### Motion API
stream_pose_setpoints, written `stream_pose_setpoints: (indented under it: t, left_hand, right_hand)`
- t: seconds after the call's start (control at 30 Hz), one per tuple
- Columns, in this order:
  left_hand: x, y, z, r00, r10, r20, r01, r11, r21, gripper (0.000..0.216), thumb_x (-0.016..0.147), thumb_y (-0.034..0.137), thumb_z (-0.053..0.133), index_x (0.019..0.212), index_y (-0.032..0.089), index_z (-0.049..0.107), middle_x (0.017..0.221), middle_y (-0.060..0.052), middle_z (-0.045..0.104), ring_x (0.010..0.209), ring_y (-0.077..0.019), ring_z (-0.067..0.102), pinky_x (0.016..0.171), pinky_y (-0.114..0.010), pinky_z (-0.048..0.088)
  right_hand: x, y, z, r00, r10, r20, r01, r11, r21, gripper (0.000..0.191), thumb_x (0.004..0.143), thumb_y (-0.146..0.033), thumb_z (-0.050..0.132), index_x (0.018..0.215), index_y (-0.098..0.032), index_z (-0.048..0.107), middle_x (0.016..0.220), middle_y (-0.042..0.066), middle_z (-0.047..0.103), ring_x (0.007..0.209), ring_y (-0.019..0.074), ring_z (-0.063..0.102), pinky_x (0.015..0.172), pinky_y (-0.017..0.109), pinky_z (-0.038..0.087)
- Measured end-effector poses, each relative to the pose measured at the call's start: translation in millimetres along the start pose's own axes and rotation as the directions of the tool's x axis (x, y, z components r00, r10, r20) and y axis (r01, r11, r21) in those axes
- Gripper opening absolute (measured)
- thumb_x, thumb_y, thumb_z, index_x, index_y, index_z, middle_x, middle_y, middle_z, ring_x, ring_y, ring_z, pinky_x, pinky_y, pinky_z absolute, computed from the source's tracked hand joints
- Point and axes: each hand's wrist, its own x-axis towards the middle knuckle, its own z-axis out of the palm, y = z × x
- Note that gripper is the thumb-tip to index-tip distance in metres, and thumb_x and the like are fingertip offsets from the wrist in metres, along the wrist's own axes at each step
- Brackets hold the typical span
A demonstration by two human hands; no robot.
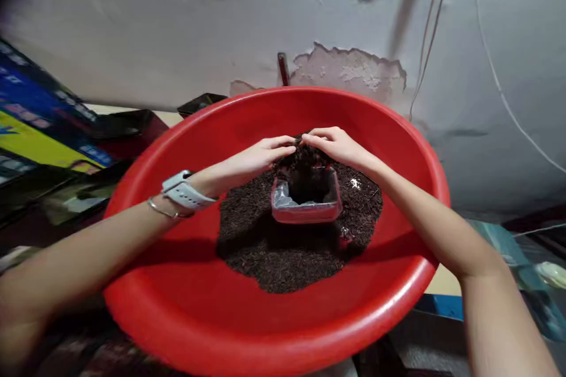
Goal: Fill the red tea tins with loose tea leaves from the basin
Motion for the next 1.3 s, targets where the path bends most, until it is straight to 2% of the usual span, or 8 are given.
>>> stream_pose_setpoints:
  t: [0.23,0.4,0.6,0.77,0.93,1.1,1.2,1.3]
  left_hand:
    - [1,-2,0,0.994,0.097,0.057,-0.095,0.995,-0.029,0.037,0.088,0.034,0.050,0.118,0.017,0.062,0.124,-0.006,0.063,0.115,-0.0233,0.056,0.103,-0.041,0.040]
    - [0,-1,2,0.989,0.086,0.119,-0.075,0.993,-0.088,0.040,0.090,0.032,0.047,0.125,0.016,0.058,0.124,-0.009,0.064,0.104,-0.0211,0.063,0.092,-0.041,0.050]
    - [-7,0,3,0.960,0.197,0.201,-0.242,0.941,0.235,0.034,0.093,0.033,0.045,0.117,0.019,0.065,0.110,-0.005,0.071,0.099,-0.0180,0.065,0.091,-0.032,0.049]
    - [-8,-6,10,0.864,0.310,0.396,-0.485,0.722,0.493,0.031,0.095,0.028,0.045,0.116,0.020,0.066,0.108,-0.005,0.072,0.093,-0.0173,0.066,0.084,-0.028,0.047]
    - [-9,-10,19,0.821,0.335,0.463,-0.569,0.560,0.603,0.027,0.095,0.024,0.046,0.106,0.019,0.069,0.102,-0.005,0.073,0.094,-0.0180,0.067,0.086,-0.029,0.045]
    - [-17,-11,33,0.809,0.367,0.459,-0.588,0.498,0.637,0.031,0.097,0.032,0.043,0.105,0.018,0.069,0.100,-0.007,0.073,0.090,-0.0195,0.068,0.081,-0.031,0.048]
    - [-22,-11,43,0.792,0.372,0.485,-0.610,0.451,0.651,0.032,0.096,0.035,0.044,0.099,0.015,0.070,0.092,-0.008,0.074,0.082,-0.0198,0.069,0.074,-0.030,0.048]
    - [-29,-10,50,0.782,0.397,0.481,-0.618,0.385,0.686,0.030,0.095,0.034,0.048,0.088,0.013,0.069,0.084,-0.009,0.073,0.074,-0.0196,0.068,0.068,-0.030,0.047]
  right_hand:
    - [-4,-7,-7,0.996,0.072,0.055,-0.082,0.974,0.213,0.057,0.088,-0.064,0.046,0.096,-0.014,0.070,0.075,0.006,0.069,0.066,0.0145,0.064,0.058,0.023,0.046]
    - [-3,-6,-11,0.994,0.107,-0.027,-0.095,0.954,0.283,0.063,0.085,-0.070,0.044,0.097,-0.013,0.068,0.075,0.008,0.068,0.062,0.0137,0.065,0.049,0.021,0.045]
    - [0,-3,-15,0.987,0.125,-0.098,-0.096,0.961,0.259,0.068,0.085,-0.074,0.036,0.096,-0.014,0.067,0.089,0.010,0.070,0.078,0.0177,0.068,0.066,0.027,0.051]
    - [3,8,-18,0.973,0.175,-0.150,-0.156,0.979,0.128,0.067,0.090,-0.070,0.031,0.101,-0.015,0.068,0.106,0.013,0.070,0.098,0.0229,0.064,0.086,0.038,0.048]
    - [10,39,-23,0.970,0.196,-0.147,-0.218,0.965,-0.149,0.058,0.096,-0.057,0.028,0.110,-0.017,0.068,0.124,0.011,0.063,0.118,0.0255,0.055,0.103,0.045,0.037]
    - [9,76,-24,0.953,0.286,-0.098,-0.293,0.787,-0.543,0.049,0.097,-0.049,0.030,0.124,-0.023,0.062,0.145,0.008,0.046,0.140,0.0311,0.029,0.111,0.058,0.023]
    - [4,89,-15,0.930,0.358,-0.086,-0.322,0.679,-0.660,0.048,0.097,-0.050,0.032,0.129,-0.027,0.058,0.152,0.007,0.036,0.141,0.0376,0.024,0.103,0.068,0.027]
    - [5,91,3,0.939,0.344,0.026,-0.209,0.627,-0.751,0.050,0.096,-0.048,0.038,0.138,-0.025,0.049,0.153,0.011,0.033,0.139,0.0385,0.027,0.101,0.066,0.033]
